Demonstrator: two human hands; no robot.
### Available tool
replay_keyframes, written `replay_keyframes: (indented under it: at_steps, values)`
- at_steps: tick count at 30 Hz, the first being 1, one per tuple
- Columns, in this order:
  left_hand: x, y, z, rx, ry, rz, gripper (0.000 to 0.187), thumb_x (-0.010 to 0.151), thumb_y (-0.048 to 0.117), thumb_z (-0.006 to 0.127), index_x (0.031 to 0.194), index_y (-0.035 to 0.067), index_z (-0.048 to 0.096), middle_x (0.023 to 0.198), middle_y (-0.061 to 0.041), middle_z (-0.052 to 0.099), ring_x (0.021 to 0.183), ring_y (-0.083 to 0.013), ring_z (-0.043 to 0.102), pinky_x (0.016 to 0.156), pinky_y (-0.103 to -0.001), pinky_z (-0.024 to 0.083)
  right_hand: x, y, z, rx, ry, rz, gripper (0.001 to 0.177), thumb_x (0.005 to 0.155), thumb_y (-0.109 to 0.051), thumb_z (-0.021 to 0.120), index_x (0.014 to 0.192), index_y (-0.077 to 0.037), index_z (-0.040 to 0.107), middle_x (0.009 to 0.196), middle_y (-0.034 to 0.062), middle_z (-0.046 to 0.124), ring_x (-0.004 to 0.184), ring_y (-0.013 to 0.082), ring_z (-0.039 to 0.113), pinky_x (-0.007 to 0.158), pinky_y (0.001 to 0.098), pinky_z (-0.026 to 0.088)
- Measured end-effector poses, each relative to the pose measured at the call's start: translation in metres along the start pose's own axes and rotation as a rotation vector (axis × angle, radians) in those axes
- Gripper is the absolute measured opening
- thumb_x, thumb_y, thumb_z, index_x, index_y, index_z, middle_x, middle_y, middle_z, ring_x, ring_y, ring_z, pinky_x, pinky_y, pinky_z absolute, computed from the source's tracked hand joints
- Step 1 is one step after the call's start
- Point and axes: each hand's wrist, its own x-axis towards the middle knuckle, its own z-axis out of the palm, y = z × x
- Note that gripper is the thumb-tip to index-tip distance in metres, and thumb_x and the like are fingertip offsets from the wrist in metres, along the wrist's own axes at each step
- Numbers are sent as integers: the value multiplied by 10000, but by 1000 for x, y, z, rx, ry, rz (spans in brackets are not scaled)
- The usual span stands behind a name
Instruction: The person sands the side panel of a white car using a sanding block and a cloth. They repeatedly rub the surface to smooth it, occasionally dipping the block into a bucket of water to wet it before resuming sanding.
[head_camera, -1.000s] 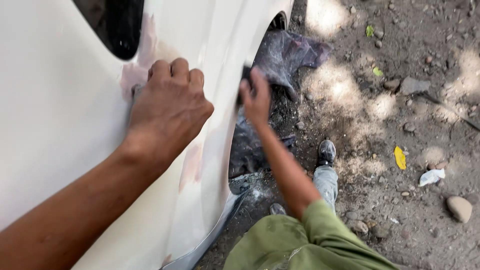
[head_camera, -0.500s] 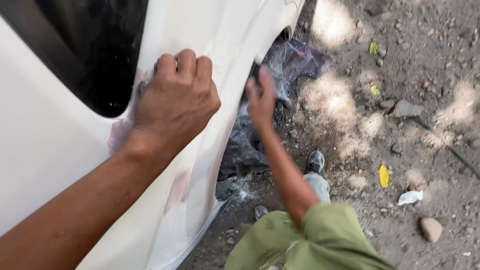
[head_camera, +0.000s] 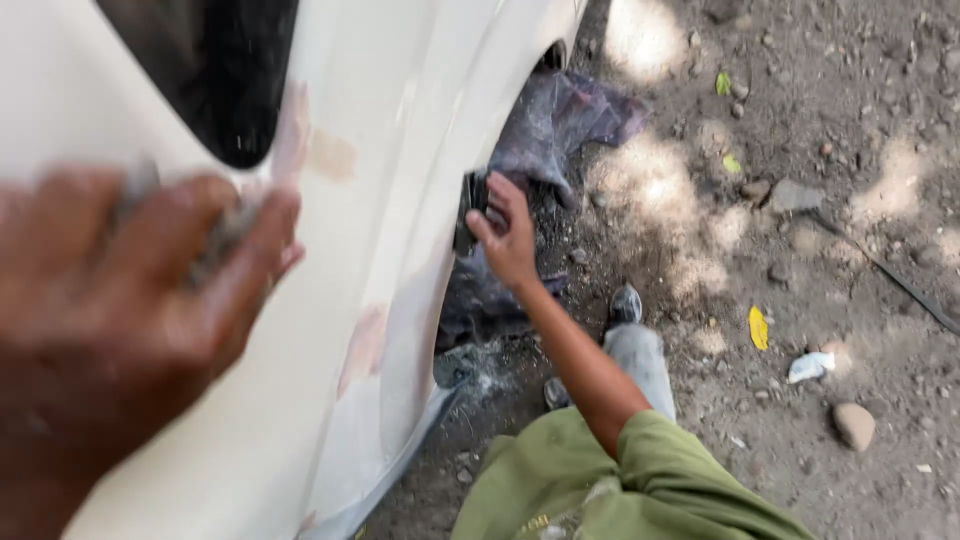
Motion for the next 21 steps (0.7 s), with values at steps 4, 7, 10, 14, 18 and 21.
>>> replay_keyframes:
  at_steps: [4, 7, 10, 14, 18, 21]
  values:
    - [8, -5, -8, 116, 51, 4, 351, 860, 457, 718, 1125, 246, 812, 898, 53, 695, 805, -166, 609, 673, -324, 458, 9, 55, -31, 345, 105, 212, 500, 1017, -218, 673, 1457, -11, 557, 1401, 207, 589, 1221, 274, 596, 1083, 497, 498]
    - [8, -6, -11, 119, 53, -25, 343, 863, 474, 724, 1109, 252, 812, 901, 56, 701, 796, -154, 608, 663, -316, 454, 39, 88, -56, 627, 206, 379, 486, 978, -261, 674, 1376, -3, 569, 1280, 207, 606, 1100, 291, 664, 928, 498, 609]
    - [12, -4, 5, 25, 58, -60, 364, 853, 435, 742, 1117, 195, 817, 902, 15, 704, 791, -185, 604, 644, -330, 447, 110, 109, -64, 288, 253, 131, 499, 1056, -262, 700, 1453, -19, 521, 1407, 175, 585, 1264, 257, 603, 1046, 414, 523]
    - [2, -2, 19, -199, 19, -82, 404, 823, 319, 768, 1159, 95, 790, 904, -61, 697, 773, -241, 579, 633, -368, 447, 162, 64, -31, 69, 299, 209, 500, 974, -309, 662, 1378, -47, 523, 1321, 150, 594, 1098, 260, 678, 867, 392, 655]
    - [-17, 7, 48, -394, 16, -104, 436, 768, 201, 824, 1174, 54, 763, 909, -126, 668, 717, -250, 563, 617, -416, 459, 174, 71, -17, 114, 257, 188, 497, 968, -307, 704, 1360, -37, 563, 1299, 206, 652, 1102, 289, 725, 895, 390, 656]
    - [-18, 12, 55, -520, 28, -143, 478, 739, 109, 850, 1201, 38, 746, 926, -158, 645, 687, -227, 572, 593, -417, 467, 151, 76, -12, 188, 266, 152, 478, 974, -277, 711, 1352, -27, 558, 1350, 217, 613, 1112, 298, 721, 912, 396, 650]
